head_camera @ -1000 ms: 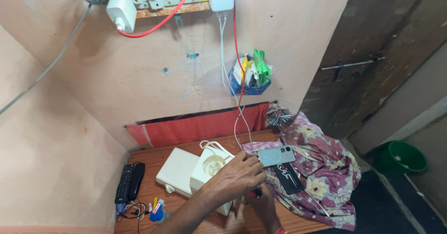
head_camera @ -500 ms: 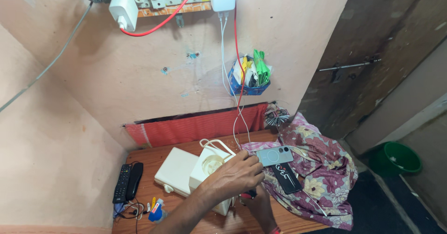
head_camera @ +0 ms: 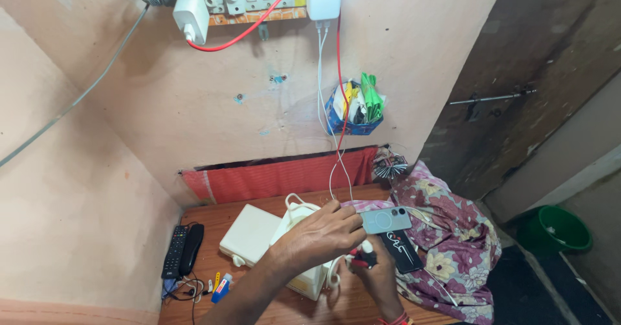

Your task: The person wipes the exterior of a white humidifier and its power cord with a cloth. They spray the device with a cleaning solution and continue wiping the body and cord, then place the device back on the table.

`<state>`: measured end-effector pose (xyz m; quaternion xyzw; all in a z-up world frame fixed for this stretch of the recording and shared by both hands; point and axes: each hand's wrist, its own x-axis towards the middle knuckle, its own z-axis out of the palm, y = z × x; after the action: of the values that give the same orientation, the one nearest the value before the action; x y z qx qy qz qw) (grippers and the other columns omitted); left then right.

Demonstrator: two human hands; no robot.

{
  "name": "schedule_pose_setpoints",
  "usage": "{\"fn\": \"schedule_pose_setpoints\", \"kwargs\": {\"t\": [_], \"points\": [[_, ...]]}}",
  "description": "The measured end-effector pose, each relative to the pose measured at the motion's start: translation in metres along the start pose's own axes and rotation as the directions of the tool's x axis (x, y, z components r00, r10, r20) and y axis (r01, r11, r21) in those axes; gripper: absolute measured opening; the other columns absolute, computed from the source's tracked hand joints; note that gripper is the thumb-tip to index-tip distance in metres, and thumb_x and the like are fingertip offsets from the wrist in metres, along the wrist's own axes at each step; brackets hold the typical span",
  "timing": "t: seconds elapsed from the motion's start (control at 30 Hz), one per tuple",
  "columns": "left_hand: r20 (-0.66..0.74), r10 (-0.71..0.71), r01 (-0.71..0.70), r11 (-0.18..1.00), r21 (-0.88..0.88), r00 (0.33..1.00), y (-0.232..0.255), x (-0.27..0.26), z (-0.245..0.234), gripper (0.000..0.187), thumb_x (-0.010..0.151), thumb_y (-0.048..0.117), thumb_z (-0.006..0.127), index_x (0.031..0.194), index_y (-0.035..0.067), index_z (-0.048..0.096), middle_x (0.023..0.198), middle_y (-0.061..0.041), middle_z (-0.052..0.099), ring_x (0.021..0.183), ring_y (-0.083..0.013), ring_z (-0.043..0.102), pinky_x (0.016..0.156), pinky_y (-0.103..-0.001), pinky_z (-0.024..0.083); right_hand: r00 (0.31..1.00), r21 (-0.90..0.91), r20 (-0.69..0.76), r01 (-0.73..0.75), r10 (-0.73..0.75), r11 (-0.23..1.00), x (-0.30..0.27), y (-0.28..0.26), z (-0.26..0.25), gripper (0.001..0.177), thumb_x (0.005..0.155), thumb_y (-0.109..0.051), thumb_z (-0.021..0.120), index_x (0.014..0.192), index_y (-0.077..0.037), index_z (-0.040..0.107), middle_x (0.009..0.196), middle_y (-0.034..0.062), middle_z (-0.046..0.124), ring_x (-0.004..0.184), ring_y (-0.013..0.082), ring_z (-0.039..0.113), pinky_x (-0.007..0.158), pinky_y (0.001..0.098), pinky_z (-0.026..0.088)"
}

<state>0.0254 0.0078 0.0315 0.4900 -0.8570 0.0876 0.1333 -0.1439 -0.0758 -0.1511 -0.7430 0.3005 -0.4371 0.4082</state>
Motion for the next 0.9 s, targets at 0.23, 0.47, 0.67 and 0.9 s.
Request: {"fn": "schedule_pose_setpoints", "kwargs": {"t": [0.23, 0.47, 0.67, 0.9], "points": [[-0.150, 0.038, -0.043, 0.999, -0.028, 0.988, 0.007, 0.005, -0.010, 0.013, 0.088, 0.008, 0.066, 0.100, 0.007, 0.066, 0.099, -0.005, 0.058, 0.099, -0.0213, 0.057, 0.083, -0.038, 0.045, 0.949, 0.134, 0.210, -0.267, 0.236, 0.954, -0.001, -0.002, 0.000, 0.041, 0.069, -0.016, 0.080, 0.107, -0.006, 0.067, 0.086, 0.0047, 0.072, 0.074, 0.0105, 0.067, 0.063, 0.0284, 0.057], [-0.202, 0.068, -0.083, 0.994, -0.066, 0.977, 0.013, 0.009, -0.052, 0.017, 0.086, 0.010, 0.068, 0.102, 0.008, 0.065, 0.098, -0.003, 0.058, 0.097, -0.0207, 0.056, 0.082, -0.038, 0.045, 0.984, 0.274, 0.121, 0.091, -0.128, 0.957, 0.036, -0.091, -0.053, 0.050, 0.072, -0.010, 0.085, 0.118, -0.005, 0.064, 0.100, 0.0011, 0.070, 0.089, 0.0088, 0.067, 0.076, 0.0266, 0.057], [-0.154, 0.182, -0.178, 0.983, 0.038, 0.971, 0.013, 0.019, -0.040, 0.013, 0.087, 0.013, 0.070, 0.097, 0.008, 0.065, 0.098, -0.003, 0.057, 0.099, -0.0192, 0.056, 0.089, -0.036, 0.047, 0.976, 0.005, 0.149, -0.161, 0.159, 0.987, 0.012, -0.011, -0.022, 0.054, 0.064, -0.012, 0.090, 0.113, -0.005, 0.067, 0.089, 0.0068, 0.074, 0.080, 0.0135, 0.072, 0.071, 0.0296, 0.059], [-0.241, 0.196, -0.209, 0.977, -0.033, 0.951, 0.012, 0.024, -0.032, 0.011, 0.089, 0.012, 0.067, 0.098, 0.008, 0.065, 0.098, -0.003, 0.056, 0.100, -0.0189, 0.056, 0.088, -0.036, 0.048, 0.957, -0.182, 0.197, 0.250, -0.213, 0.951, -0.025, 0.035, 0.003, 0.056, 0.062, -0.012, 0.089, 0.115, -0.002, 0.070, 0.102, 0.0125, 0.073, 0.096, 0.0198, 0.067, 0.081, 0.0351, 0.053]]}}
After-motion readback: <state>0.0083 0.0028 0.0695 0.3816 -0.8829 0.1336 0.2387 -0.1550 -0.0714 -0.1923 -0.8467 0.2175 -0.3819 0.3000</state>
